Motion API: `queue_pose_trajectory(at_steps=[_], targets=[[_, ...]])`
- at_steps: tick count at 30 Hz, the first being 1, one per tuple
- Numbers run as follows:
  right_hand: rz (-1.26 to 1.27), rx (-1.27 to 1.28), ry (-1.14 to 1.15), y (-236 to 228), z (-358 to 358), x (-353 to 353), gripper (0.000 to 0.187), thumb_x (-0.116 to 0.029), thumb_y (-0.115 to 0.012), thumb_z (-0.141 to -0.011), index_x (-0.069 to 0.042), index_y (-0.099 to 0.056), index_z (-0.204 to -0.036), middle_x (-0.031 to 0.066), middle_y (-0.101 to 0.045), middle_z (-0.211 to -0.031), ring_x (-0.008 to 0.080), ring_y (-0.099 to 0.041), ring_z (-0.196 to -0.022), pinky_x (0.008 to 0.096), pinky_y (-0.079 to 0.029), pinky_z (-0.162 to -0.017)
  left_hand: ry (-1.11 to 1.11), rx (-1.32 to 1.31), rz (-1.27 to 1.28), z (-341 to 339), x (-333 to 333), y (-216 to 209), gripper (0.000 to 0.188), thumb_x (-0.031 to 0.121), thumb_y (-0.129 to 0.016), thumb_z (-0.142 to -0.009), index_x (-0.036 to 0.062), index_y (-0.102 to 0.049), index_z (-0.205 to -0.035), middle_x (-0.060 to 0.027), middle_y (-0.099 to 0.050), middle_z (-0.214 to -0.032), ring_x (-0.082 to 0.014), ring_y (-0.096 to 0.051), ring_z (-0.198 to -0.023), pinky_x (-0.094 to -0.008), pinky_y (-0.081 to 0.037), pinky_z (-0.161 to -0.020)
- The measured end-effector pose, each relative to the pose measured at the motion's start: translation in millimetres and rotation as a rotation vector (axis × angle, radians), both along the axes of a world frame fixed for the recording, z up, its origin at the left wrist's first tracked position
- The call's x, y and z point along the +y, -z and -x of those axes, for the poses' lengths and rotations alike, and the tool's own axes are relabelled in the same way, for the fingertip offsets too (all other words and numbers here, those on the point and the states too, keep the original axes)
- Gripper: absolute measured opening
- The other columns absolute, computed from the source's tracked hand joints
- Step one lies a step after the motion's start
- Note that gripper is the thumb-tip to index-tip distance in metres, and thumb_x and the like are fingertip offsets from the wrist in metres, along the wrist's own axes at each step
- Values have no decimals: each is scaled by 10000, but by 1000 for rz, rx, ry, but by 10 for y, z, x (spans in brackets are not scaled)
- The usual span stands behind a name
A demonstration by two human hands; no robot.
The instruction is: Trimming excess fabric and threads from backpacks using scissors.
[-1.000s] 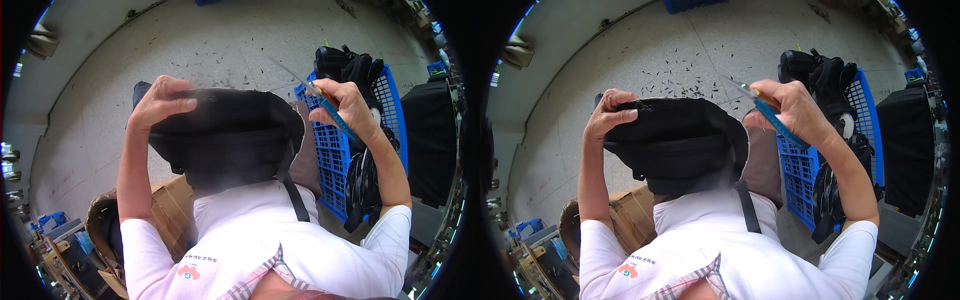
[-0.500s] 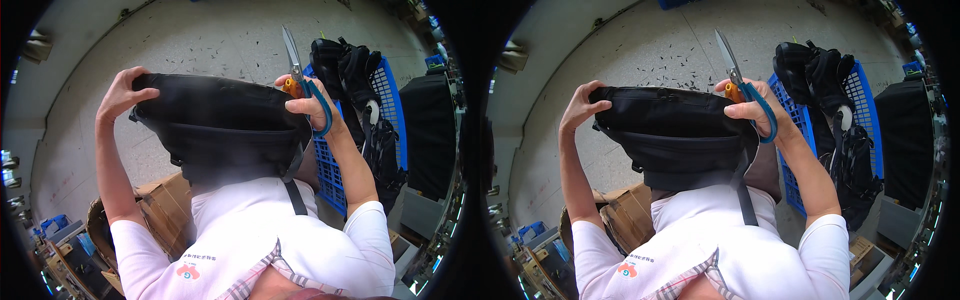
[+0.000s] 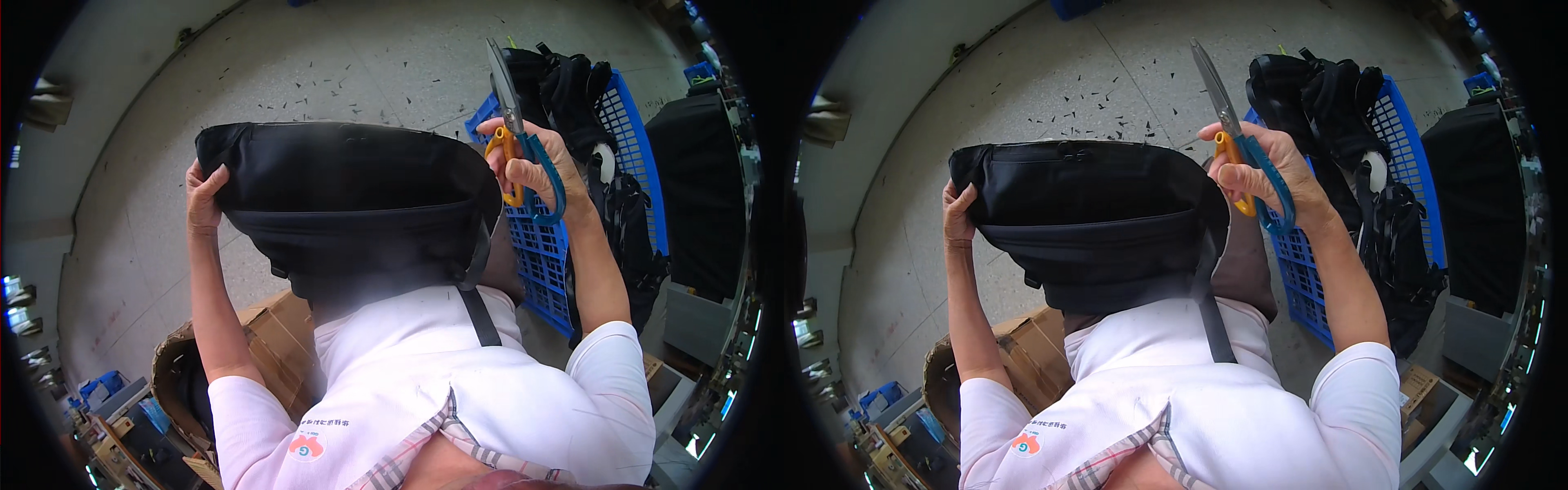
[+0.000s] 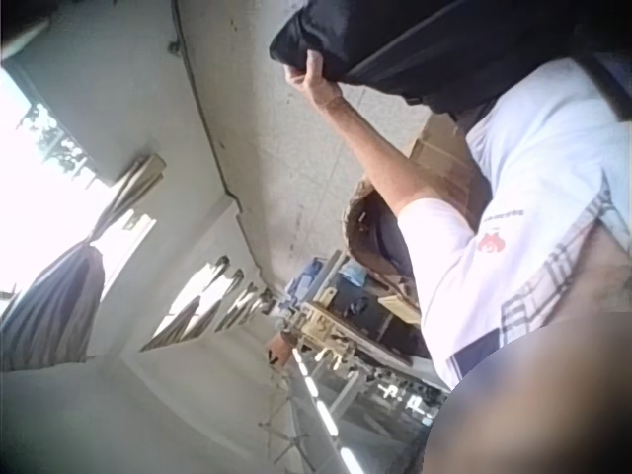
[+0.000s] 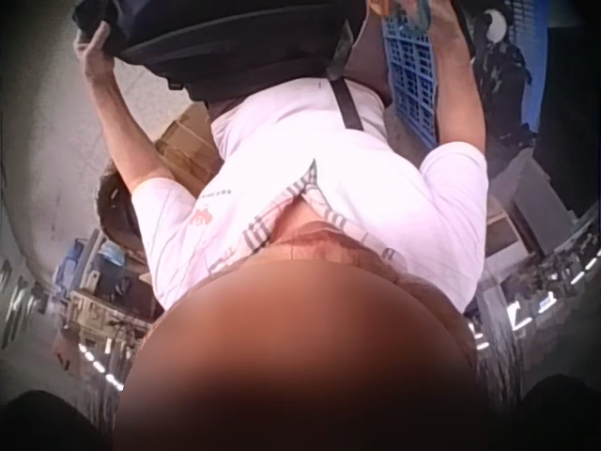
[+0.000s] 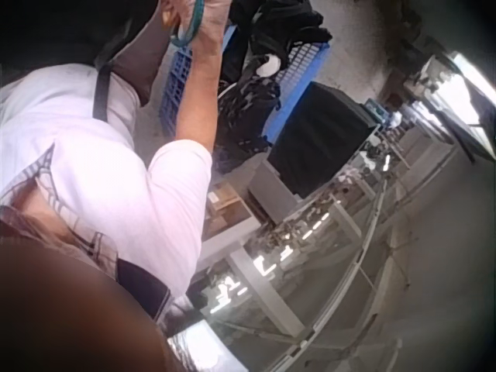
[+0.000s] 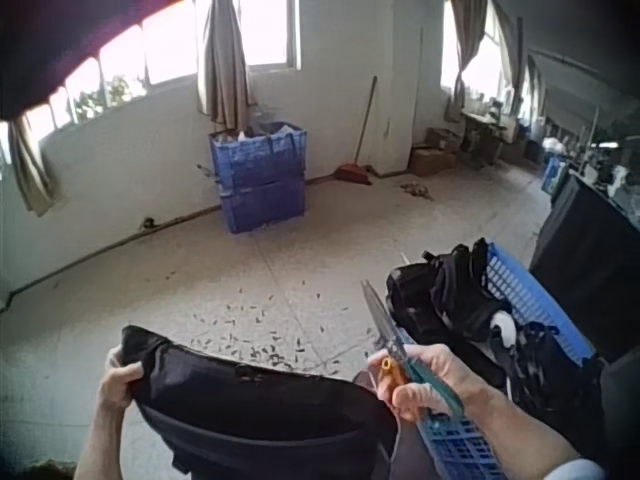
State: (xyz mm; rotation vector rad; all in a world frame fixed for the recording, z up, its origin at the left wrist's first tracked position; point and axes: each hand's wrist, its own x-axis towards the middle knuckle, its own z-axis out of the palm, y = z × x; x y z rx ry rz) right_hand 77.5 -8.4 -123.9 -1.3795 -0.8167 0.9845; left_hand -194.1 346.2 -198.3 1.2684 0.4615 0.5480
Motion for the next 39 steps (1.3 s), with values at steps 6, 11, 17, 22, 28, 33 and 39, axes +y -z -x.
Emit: queue_pose_trajectory(at_steps=[6, 11, 17, 22, 28, 33, 39], targets=[[278, -476, 36, -33, -53, -335, 962, -742, -614, -507, 1, -509, -1108, 54, -524, -733, 128, -512, -629, 224, -419, -540, -8, -26, 21, 4, 6, -14, 301, 58, -685, -695, 19, -599, -980, -70, -635, -931, -165, -612, -823, -289, -477, -794], [331, -894, -103, -150, -61, -301, 925, -723, -618, -515, 0, -505, -1080, 56, -456, -724, 158, -459, -646, 270, -408, -569, 11, -32, 7, 5, 20, -41, 280, 62, -673, -705, 19, -601, -972, -72, -637, -920, -167, -613, -819, -290, -479, -790], [340, -1036, -229, -254, -195, -186, 815, -698, -608, -567, -16, -544, -1008, 50, -481, -716, 143, -444, -601, 268, -385, -530, -5, -40, 21, -19, -24, -98, 268, 58, -665, -709, 20, -606, -967, -70, -639, -920, -161, -614, -814, -287, -482, -780], [315, -971, -277, -340, -196, -112, 647, -614, -650, -615, -23, -572, -865, 60, -508, -574, 156, -506, -521, 258, -410, -507, 38, -75, 49, 27, -30, -75, 263, 63, -655, -720, 23, -605, -976, -68, -638, -927, -155, -613, -815, -284, -486, -772], [271, -877, -205, -342, -226, -62, 645, -590, -667, -616, -27, -585, -920, 51, -505, -605, 137, -472, -530, 254, -394, -502, 58, -114, 31, 11, -75, -151, 268, 55, -653, -721, 18, -600, -981, -66, -637, -927, -154, -611, -818, -282, -485, -771], [229, -1118, -256, -479, -199, 140, 642, -516, -696, -644, -30, -550, -1037, 58, -539, -721, 161, -497, -581, 253, -419, -524, 46, -146, 1, -20, -128, -238, 269, 37, -657, -710, 19, -604, -974, -63, -638, -924, -148, -610, -814, -276, -480, -777], [-193, -1310, -106, -468, 199, 575, 499, -38, -699, -664, -95, -549, -1136, 105, -620, -860, 225, -605, -757, 303, -510, -663, 15, -110, -74, -95, -268, -414, 259, 26, -668, -695, 24, -619, -949, -48, -643, -890, -124, -602, -791, -257, -470, -762]])
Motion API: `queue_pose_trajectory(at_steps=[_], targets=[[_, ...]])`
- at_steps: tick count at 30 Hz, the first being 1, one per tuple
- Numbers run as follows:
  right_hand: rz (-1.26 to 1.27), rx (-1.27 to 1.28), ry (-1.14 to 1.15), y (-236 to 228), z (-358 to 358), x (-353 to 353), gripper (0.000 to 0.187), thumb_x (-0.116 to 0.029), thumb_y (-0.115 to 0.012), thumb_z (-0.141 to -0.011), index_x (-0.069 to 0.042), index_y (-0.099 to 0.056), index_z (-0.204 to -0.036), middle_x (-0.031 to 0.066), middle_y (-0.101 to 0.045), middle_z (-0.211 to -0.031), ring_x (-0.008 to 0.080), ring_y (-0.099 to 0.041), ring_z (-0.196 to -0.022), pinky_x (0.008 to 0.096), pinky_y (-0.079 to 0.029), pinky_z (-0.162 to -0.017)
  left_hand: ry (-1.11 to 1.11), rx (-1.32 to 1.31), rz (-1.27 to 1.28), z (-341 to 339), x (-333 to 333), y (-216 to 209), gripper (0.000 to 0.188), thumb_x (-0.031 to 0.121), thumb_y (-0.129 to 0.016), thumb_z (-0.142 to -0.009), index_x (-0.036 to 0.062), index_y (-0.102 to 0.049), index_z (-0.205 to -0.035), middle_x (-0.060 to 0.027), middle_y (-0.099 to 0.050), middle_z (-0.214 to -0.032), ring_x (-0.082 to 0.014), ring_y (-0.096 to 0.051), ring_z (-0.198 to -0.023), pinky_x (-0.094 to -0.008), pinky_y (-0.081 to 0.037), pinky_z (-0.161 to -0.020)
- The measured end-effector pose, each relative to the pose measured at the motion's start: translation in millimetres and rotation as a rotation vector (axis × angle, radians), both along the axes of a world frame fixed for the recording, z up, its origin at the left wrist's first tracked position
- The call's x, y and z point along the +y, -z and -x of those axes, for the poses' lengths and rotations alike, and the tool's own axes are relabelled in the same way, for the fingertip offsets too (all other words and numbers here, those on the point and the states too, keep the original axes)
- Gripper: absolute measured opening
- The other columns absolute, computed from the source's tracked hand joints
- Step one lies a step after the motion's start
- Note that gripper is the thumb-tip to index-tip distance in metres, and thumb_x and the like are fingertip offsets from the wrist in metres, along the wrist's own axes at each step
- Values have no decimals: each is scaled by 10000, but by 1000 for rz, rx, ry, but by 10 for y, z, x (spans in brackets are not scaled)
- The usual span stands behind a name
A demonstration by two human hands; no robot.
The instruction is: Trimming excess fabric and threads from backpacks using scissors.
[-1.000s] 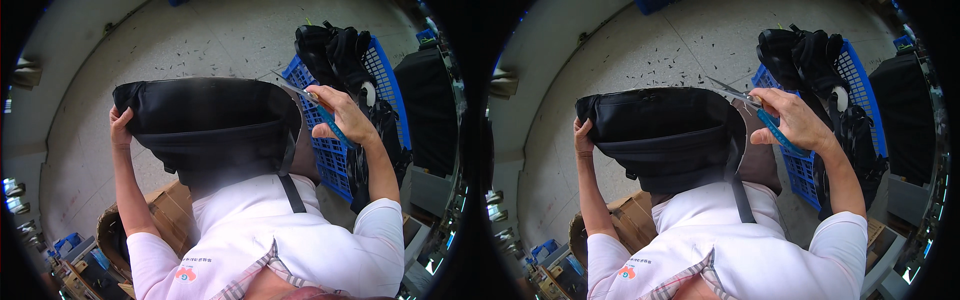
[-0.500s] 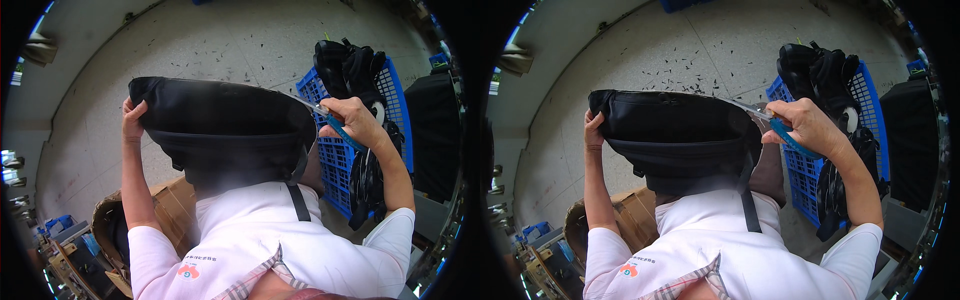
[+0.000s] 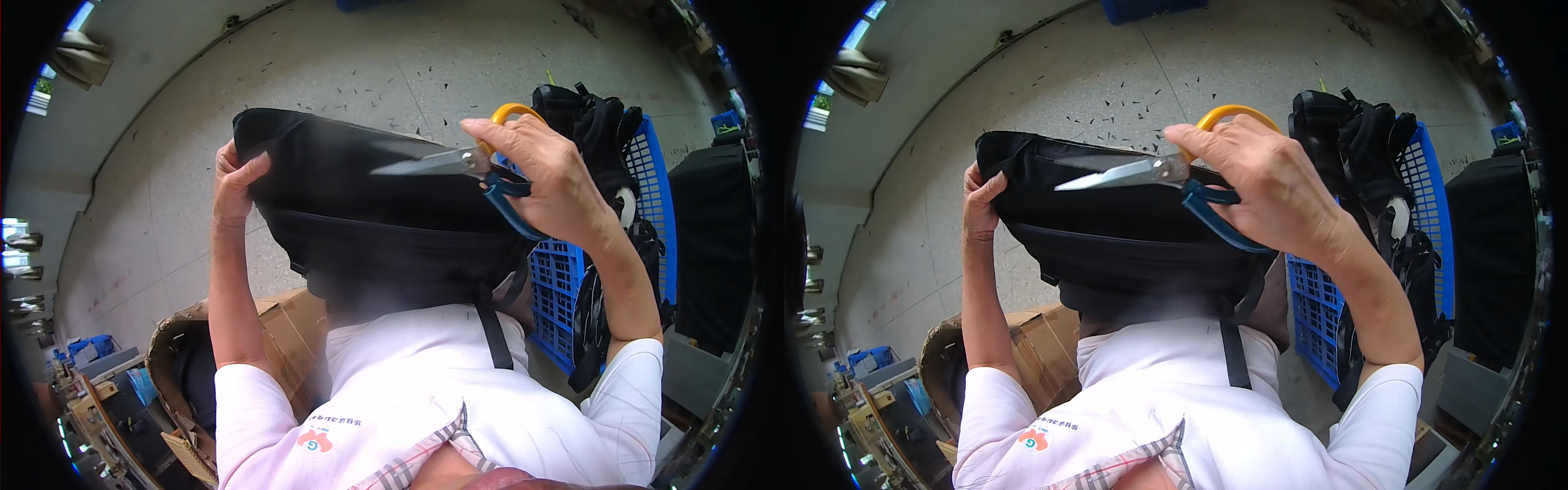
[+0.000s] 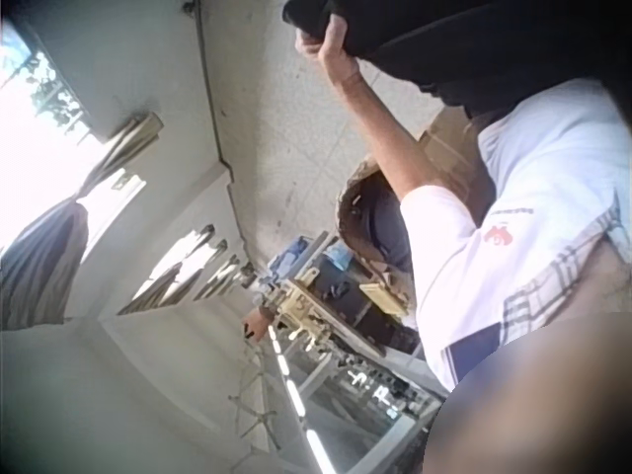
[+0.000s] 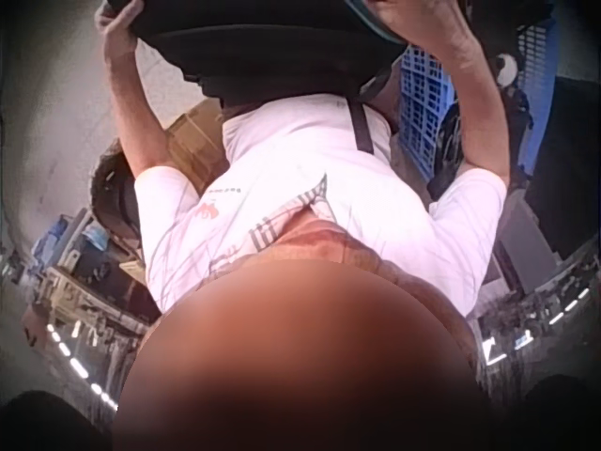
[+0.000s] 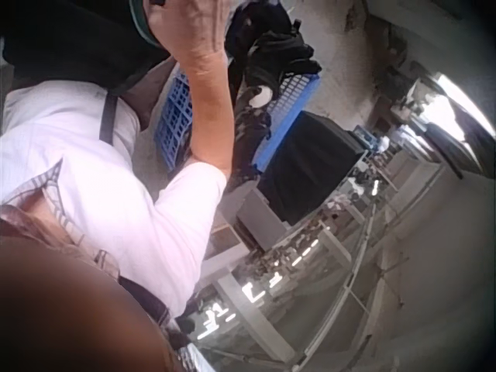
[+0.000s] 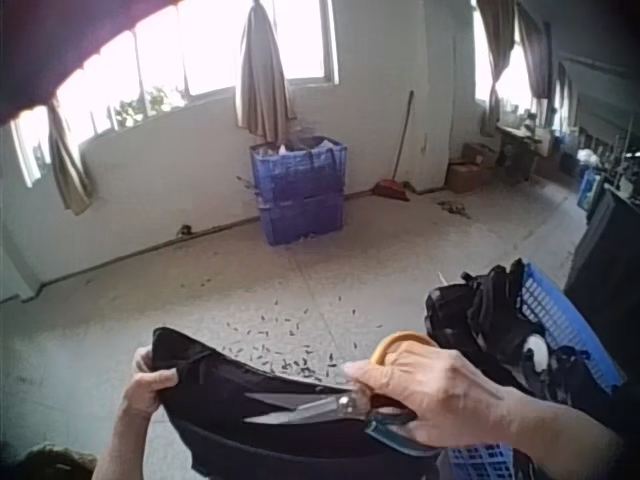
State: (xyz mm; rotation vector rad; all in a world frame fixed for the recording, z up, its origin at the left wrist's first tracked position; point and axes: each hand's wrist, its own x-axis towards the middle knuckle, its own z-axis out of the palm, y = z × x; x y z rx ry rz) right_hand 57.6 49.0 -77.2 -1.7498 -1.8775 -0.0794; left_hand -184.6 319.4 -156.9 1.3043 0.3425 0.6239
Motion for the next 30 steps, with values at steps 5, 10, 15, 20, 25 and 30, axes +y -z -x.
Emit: queue_pose_trajectory(at_steps=[5, 10, 15, 20, 25, 30], targets=[[-96, -349, -3, 270, 315, 143, 392, -71, -602, -756, -157, -561, -1136, 112, -622, -861, 228, -610, -864, 336, -503, -747, -15, 12, -36, -42, -67, -79, 241, 30, -660, -702, 26, -621, -939, -38, -641, -877, -112, -596, -774, -246, -468, -743], [-40, -481, -63, 382, 487, -39, 376, -95, -578, -776, -193, -555, -1138, 156, -600, -1035, 271, -547, -1048, 427, -399, -933, -32, 11, -20, 9, -71, 22, 241, 32, -659, -700, 24, -620, -938, -40, -642, -877, -116, -598, -771, -245, -468, -739], [48, -107, 95, 264, 332, -333, 356, -93, -630, -750, -120, -565, -1099, 89, -613, -746, 191, -616, -658, 297, -520, -599, -32, -48, 7, 70, -5, 73, 248, 33, -659, -694, 18, -618, -938, -58, -644, -890, -136, -609, -773, -257, -474, -748], [54, 172, 256, -80, -149, -452, 440, -188, -725, -668, -79, -554, -1058, 46, -525, -669, 168, -545, -580, 264, -467, -524, 21, -105, 70, 122, 35, 44, 252, 33, -652, -699, 12, -614, -947, -82, -644, -906, -167, -617, -804, -280, -484, -764], [335, 65, 111, -74, -254, -437, 636, -523, -721, -591, -82, -545, -1014, 84, -529, -759, 209, -550, -719, 314, -467, -617, 55, -151, 123, 55, 18, 44, 260, 37, -650, -706, 14, -612, -961, -84, -642, -920, -171, -618, -813, -289, -489, -766], [326, -90, 72, -81, -242, -331, 619, -560, -692, -605, -69, -556, -955, 98, -552, -777, 227, -562, -721, 320, -468, -635, 70, -167, 157, 62, -2, 31, 266, 36, -635, -717, 17, -606, -981, -88, -639, -934, -176, -617, -829, -294, -489, -780]])
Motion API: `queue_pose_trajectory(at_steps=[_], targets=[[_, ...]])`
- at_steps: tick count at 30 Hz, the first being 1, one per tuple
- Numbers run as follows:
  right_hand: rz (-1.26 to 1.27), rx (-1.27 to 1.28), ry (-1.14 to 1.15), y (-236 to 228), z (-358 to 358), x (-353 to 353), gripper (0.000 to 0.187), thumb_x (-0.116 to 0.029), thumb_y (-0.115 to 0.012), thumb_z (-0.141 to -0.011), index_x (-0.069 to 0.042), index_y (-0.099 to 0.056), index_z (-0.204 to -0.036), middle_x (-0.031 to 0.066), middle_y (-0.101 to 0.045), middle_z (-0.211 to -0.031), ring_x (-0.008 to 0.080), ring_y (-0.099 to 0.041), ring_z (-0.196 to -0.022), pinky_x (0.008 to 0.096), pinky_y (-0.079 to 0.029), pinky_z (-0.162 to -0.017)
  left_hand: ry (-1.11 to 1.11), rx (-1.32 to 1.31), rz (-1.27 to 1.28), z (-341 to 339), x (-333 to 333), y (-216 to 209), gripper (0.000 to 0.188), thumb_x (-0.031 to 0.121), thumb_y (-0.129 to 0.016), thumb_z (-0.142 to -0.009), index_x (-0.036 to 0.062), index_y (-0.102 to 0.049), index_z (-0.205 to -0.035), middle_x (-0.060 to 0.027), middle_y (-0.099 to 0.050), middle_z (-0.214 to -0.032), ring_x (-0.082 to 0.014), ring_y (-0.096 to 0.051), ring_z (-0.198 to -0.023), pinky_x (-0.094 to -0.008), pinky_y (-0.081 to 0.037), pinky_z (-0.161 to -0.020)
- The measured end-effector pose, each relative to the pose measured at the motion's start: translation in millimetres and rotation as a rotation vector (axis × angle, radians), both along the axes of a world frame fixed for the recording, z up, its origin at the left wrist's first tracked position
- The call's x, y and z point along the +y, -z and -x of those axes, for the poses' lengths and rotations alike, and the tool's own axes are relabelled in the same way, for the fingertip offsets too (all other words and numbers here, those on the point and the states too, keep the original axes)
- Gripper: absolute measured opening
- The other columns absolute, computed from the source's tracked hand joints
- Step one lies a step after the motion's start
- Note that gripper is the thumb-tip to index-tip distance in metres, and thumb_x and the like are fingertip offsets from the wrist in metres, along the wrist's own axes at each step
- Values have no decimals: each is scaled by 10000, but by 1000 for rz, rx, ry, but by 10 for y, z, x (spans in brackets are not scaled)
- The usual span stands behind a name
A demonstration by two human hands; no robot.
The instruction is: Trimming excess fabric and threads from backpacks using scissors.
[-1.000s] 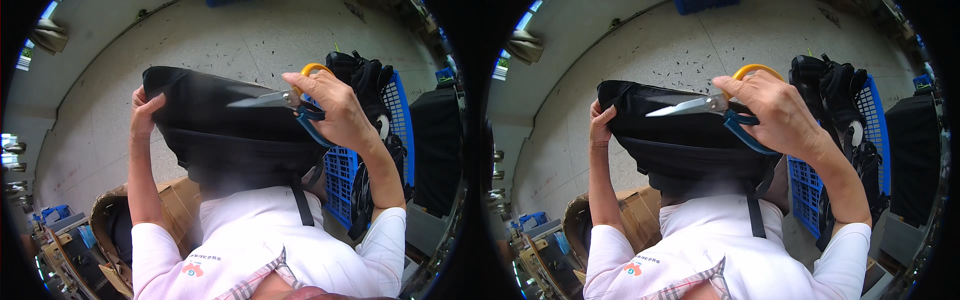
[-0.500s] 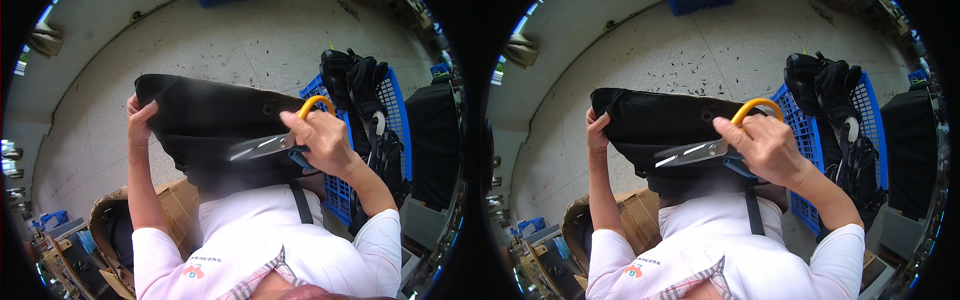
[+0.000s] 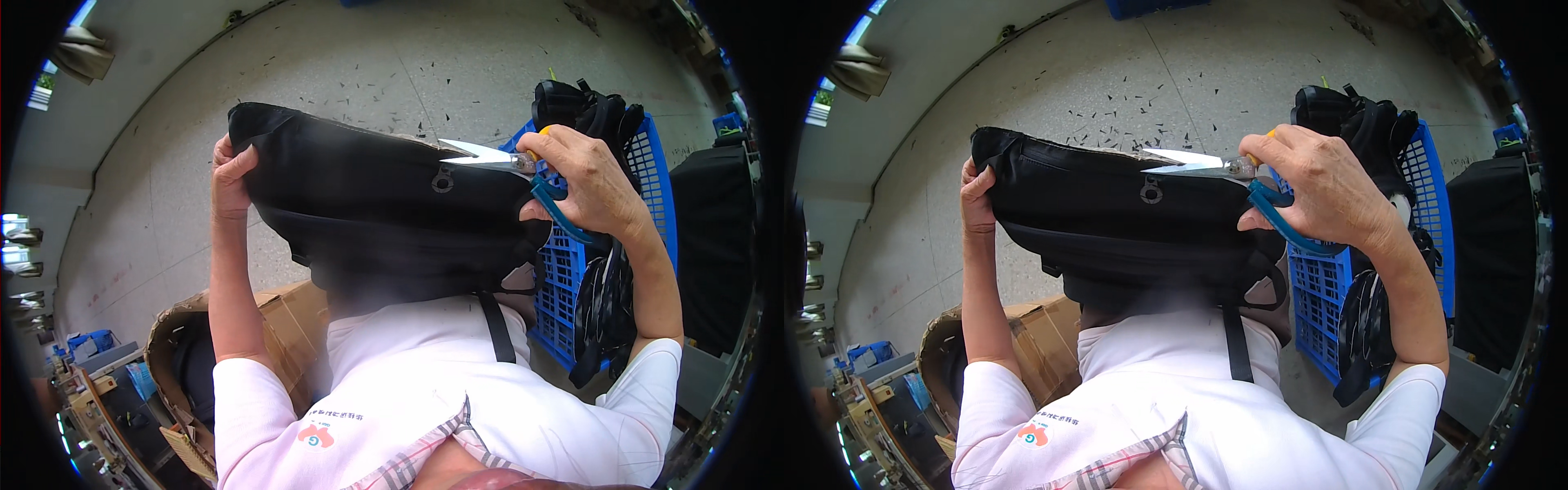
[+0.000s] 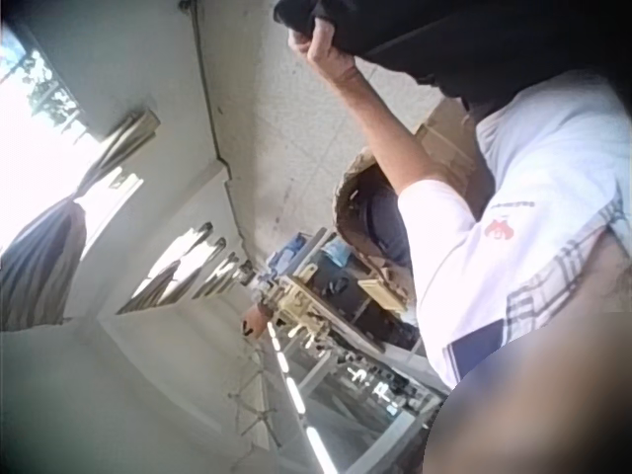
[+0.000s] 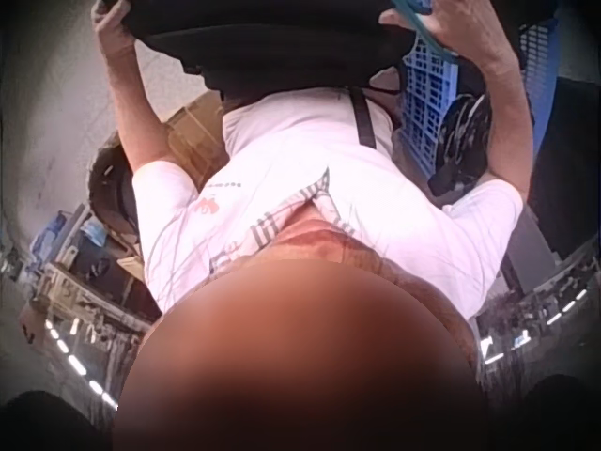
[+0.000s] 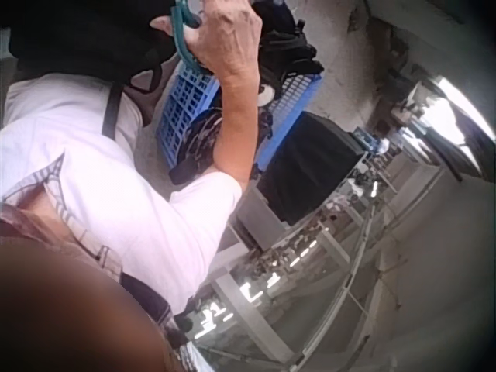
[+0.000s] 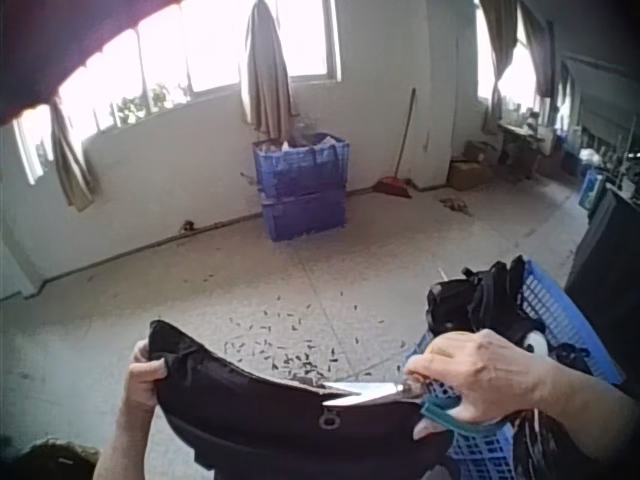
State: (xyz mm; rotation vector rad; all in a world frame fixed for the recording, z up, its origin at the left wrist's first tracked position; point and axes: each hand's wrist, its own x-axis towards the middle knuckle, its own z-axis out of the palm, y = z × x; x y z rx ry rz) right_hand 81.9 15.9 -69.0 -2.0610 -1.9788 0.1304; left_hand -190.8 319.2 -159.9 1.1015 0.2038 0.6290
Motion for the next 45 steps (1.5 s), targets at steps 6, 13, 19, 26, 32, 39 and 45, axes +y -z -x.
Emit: queue_pose_trajectory(at_steps=[6, 13, 19, 26, 32, 39, 45], targets=[[10, -85, -24, 1, -26, 47, 564, -520, -687, -634, -48, -565, -919, 85, -556, -701, 211, -566, -642, 319, -468, -606, 23, 31, 38, -22, 21, 37, 261, 40, -619, -729, 12, -601, -988, -94, -636, -938, -189, -619, -834, -307, -492, -786], [3, 14, -49, 81, 9, 54, 488, -434, -712, -650, -45, -560, -904, 71, -550, -658, 206, -559, -600, 303, -462, -560, 32, 49, 90, -24, 31, 72, 265, 38, -616, -724, 9, -594, -986, -105, -633, -940, -194, -619, -831, -311, -493, -786], [-31, 15, -44, 63, 61, 120, 504, -442, -711, -646, -43, -556, -914, 77, -559, -670, 214, -557, -604, 311, -461, -567, 52, 55, 93, -16, 59, 109, 263, 40, -615, -718, 6, -591, -977, -104, -634, -926, -195, -620, -824, -313, -494, -781], [-83, -74, -105, 118, 41, 215, 494, -450, -703, -651, -46, -553, -894, 84, -559, -663, 212, -556, -582, 297, -457, -543, 85, 52, 114, -25, 63, 138, 253, 48, -612, -730, 7, -592, -979, -99, -635, -924, -187, -620, -818, -303, -497, -771], [-52, -31, -110, 199, 37, 195, 441, -400, -710, -661, -46, -548, -869, 77, -552, -629, 199, -547, -536, 274, -448, -503, 94, 60, 117, -21, 66, 170, 239, 59, -615, -737, 13, -598, -970, -96, -635, -925, -183, -618, -815, -297, -499, -758], [-151, -112, -117, 124, 109, 319, 480, -413, -729, -631, -51, -552, -892, 82, -556, -656, 204, -551, -570, 284, -442, -508, 97, 46, 92, -21, 32, 135, 241, 58, -607, -738, 10, -596, -974, -98, -634, -926, -181, -617, -813, -295, -498, -757], [-80, -87, -139, 159, 91, 349, 479, -406, -729, -634, -46, -551, -894, 92, -556, -661, 206, -554, -580, 289, -443, -510, 87, 53, 71, 0, 26, 148, 247, 63, -622, -728, 7, -600, -968, -94, -633, -928, -176, -615, -816, -285, -494, -752]])
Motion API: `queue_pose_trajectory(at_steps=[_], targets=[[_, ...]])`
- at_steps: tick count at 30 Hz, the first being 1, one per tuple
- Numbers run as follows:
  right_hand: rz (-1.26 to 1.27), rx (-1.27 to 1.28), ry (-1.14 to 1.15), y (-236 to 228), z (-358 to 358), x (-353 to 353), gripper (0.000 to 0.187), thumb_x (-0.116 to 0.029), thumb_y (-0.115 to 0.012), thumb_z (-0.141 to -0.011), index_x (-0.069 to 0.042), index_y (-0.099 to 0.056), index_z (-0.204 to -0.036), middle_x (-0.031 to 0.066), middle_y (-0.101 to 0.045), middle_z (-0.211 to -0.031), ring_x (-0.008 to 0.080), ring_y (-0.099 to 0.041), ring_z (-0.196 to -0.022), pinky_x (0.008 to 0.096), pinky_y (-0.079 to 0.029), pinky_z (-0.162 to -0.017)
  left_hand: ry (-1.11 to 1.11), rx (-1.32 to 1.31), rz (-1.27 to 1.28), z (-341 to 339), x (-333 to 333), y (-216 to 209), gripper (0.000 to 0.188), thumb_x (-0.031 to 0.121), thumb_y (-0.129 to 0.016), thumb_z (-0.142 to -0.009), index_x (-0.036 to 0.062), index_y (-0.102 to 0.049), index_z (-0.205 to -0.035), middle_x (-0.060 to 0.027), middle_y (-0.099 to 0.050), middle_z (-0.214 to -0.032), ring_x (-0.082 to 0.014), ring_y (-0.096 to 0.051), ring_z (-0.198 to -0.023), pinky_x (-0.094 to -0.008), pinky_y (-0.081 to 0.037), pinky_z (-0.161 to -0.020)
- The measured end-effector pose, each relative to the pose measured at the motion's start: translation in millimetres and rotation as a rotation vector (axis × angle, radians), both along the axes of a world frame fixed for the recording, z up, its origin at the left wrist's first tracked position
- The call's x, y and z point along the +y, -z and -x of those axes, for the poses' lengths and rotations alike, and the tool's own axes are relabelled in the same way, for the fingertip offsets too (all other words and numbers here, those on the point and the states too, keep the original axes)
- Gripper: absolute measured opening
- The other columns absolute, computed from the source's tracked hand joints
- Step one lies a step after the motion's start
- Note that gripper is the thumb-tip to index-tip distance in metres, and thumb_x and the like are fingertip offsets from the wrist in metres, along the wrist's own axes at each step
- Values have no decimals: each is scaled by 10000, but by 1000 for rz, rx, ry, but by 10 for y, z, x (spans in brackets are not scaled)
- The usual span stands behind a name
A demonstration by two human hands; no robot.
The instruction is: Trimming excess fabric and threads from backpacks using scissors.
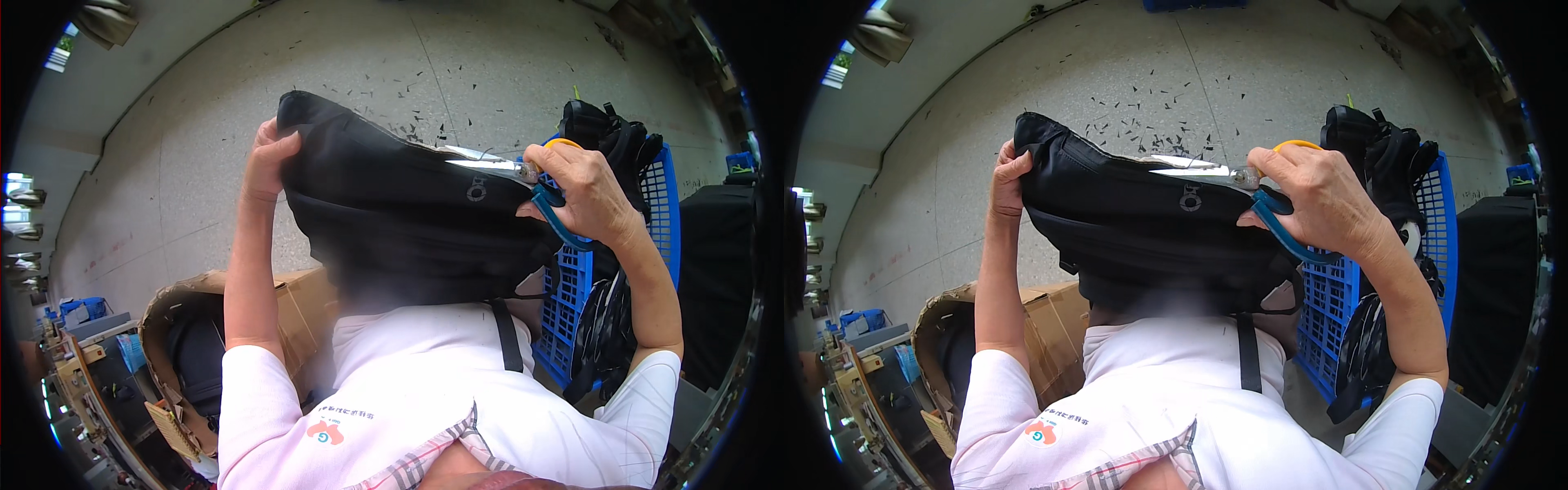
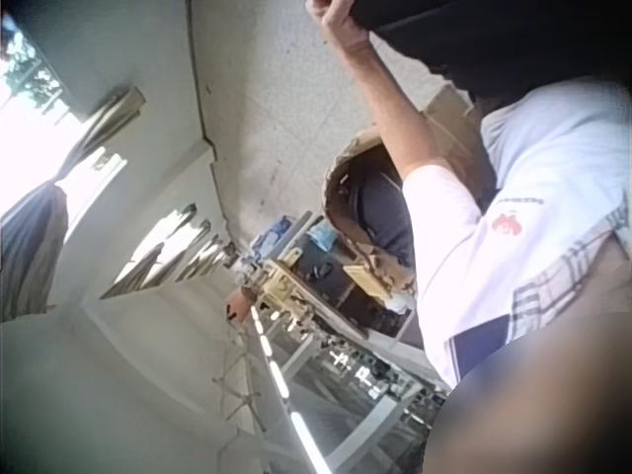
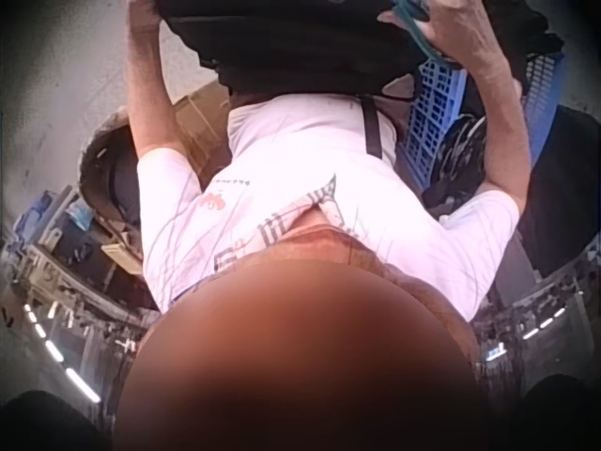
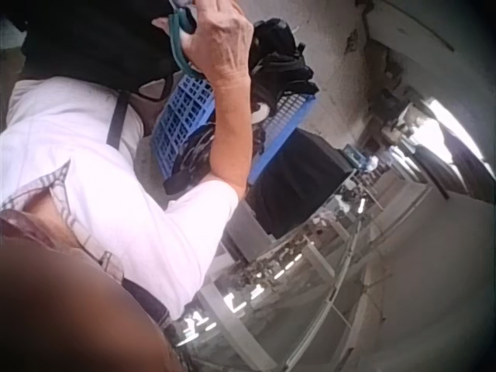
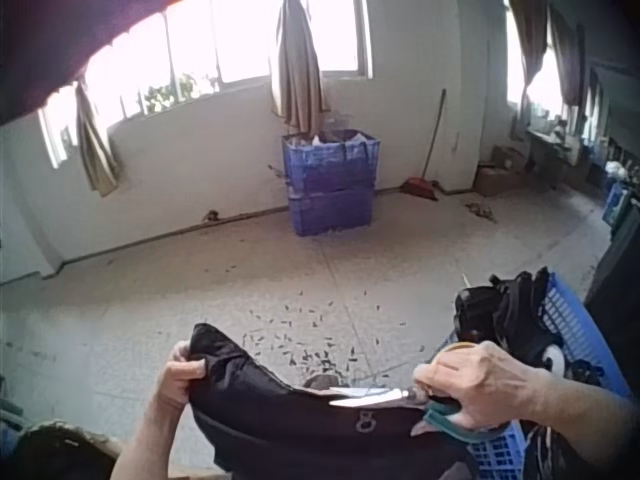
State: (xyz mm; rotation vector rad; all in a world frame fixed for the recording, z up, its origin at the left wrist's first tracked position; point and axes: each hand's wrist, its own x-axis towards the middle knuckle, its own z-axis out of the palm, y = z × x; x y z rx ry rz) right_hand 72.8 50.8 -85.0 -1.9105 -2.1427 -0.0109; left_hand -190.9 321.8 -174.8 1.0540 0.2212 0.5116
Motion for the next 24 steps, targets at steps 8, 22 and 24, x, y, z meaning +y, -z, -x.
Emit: queue_pose_trajectory(at_steps=[8, 22, 24], targets=[[-13, 76, -16, 62, 12, -34, 407, -343, -728, -659, -35, -540, -846, 73, -532, -582, 201, -538, -490, 272, -437, -461, -32, 8, -93, 103, 34, 33, 267, 74, -649, -720, 19, -606, -977, -65, -631, -935, -149, -594, -835, -269, -469, -768], [112, 74, -7, -152, 45, 147, 547, -486, -701, -629, -44, -567, -921, 108, -592, -739, 229, -581, -661, 322, -460, -583, 7, -62, -172, 118, 32, -25, 293, 52, -681, -687, 26, -618, -973, -56, -632, -948, -142, -587, -847, -276, -458, -791], [91, 80, -35, -106, 36, 176, 525, -467, -702, -639, -42, -564, -915, 104, -596, -725, 224, -585, -643, 314, -464, -565, -31, -36, -196, 123, 36, -17, 293, 57, -685, -686, 25, -619, -970, -53, -632, -944, -142, -587, -844, -274, -458, -787]])
